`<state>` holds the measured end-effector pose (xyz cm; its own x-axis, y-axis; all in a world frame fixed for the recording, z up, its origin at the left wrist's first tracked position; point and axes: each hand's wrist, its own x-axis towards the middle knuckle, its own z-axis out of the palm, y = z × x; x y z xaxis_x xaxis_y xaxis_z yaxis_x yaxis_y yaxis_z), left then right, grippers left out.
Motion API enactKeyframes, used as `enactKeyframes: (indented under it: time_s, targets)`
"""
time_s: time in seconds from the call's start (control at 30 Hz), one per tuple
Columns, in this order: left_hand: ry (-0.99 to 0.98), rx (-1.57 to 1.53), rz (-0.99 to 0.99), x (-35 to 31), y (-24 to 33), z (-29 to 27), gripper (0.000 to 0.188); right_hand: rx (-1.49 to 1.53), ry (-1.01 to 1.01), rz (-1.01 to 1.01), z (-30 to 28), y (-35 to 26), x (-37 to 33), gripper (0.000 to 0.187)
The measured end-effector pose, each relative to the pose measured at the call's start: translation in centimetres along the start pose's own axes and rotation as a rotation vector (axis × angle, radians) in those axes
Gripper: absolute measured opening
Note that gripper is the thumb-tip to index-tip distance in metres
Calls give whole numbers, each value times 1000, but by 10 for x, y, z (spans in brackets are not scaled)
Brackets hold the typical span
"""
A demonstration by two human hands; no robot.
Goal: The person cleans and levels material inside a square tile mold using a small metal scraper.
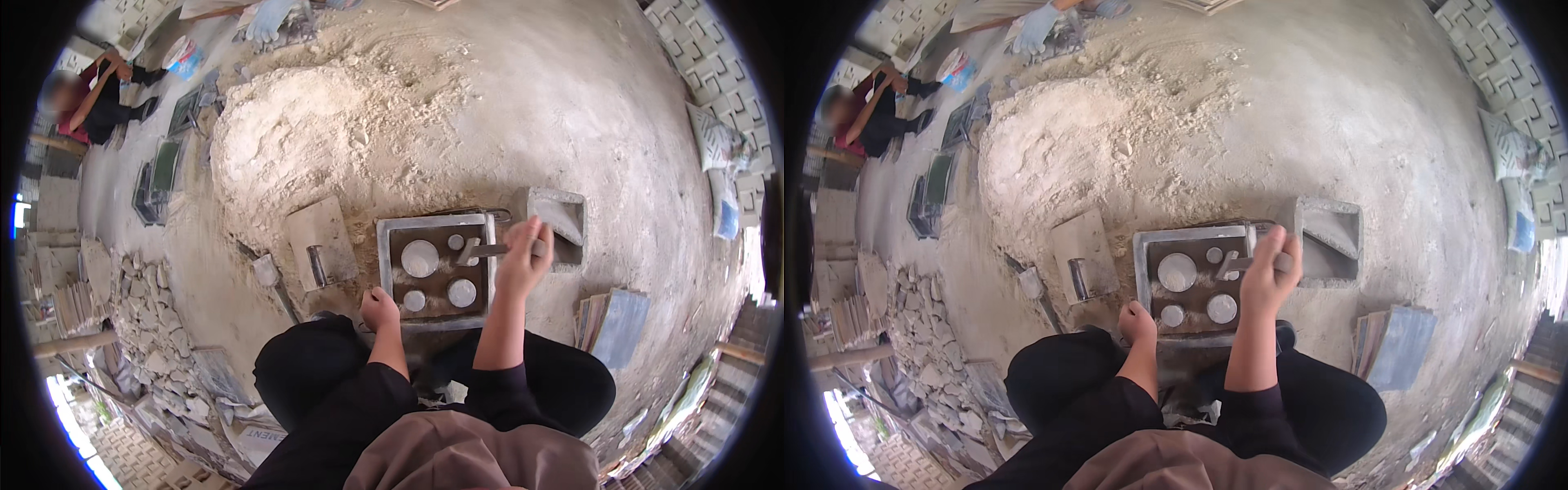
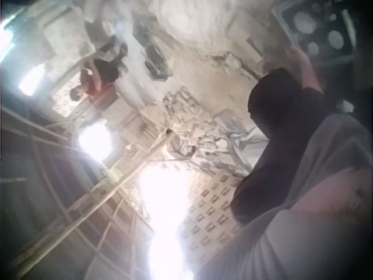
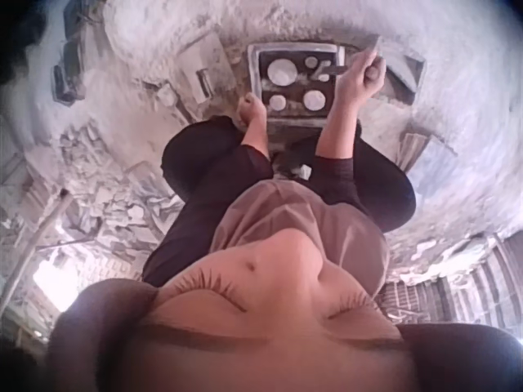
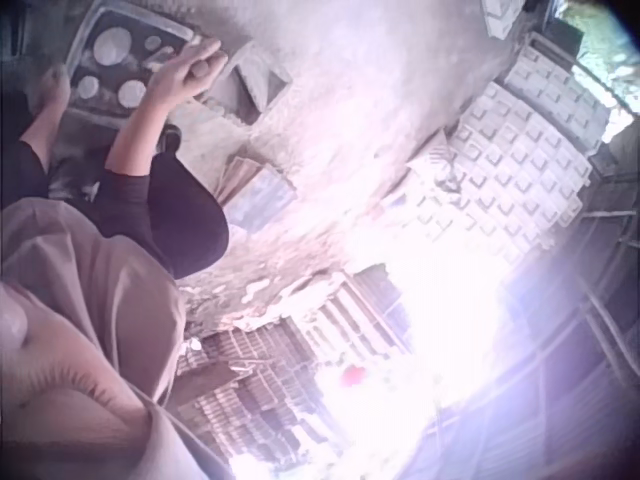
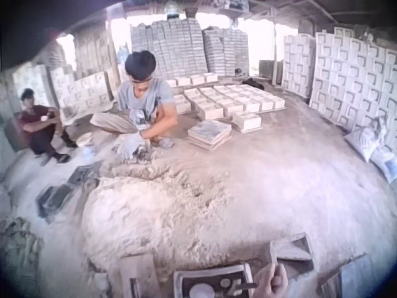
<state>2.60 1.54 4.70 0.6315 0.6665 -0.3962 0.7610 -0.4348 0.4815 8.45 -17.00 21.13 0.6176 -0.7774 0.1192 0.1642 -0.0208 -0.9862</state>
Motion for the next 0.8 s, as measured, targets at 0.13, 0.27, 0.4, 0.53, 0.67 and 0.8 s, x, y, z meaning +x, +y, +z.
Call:
enactKeyframes:
  time_s: [0.13, 0.27, 0.4, 0.53, 0.67, 0.8]
  targets:
    - [-3, 24, -7, -2, 4, 1, 35, 43, -23, -13, 16, 17, 12, 26]
    - [1, -4, -37, -2, 6, -5, 35, 100, -137, -15, 20, 11, 13, 28]
    - [0, 8, -30, -1, -2, -3, 34, 24, -152, -112, 33, 0, 4, 35]
    - [28, 19, -34, -4, 6, -3, 33, -83, -185, -73, 41, 18, 26, 37]
    - [5, 26, -46, -3, -5, -2, 32, 180, -248, -148, 26, -14, 19, 33]
    - [20, 10, -37, -1, -4, -2, 31, 336, -475, -177, 28, -30, 26, 46]
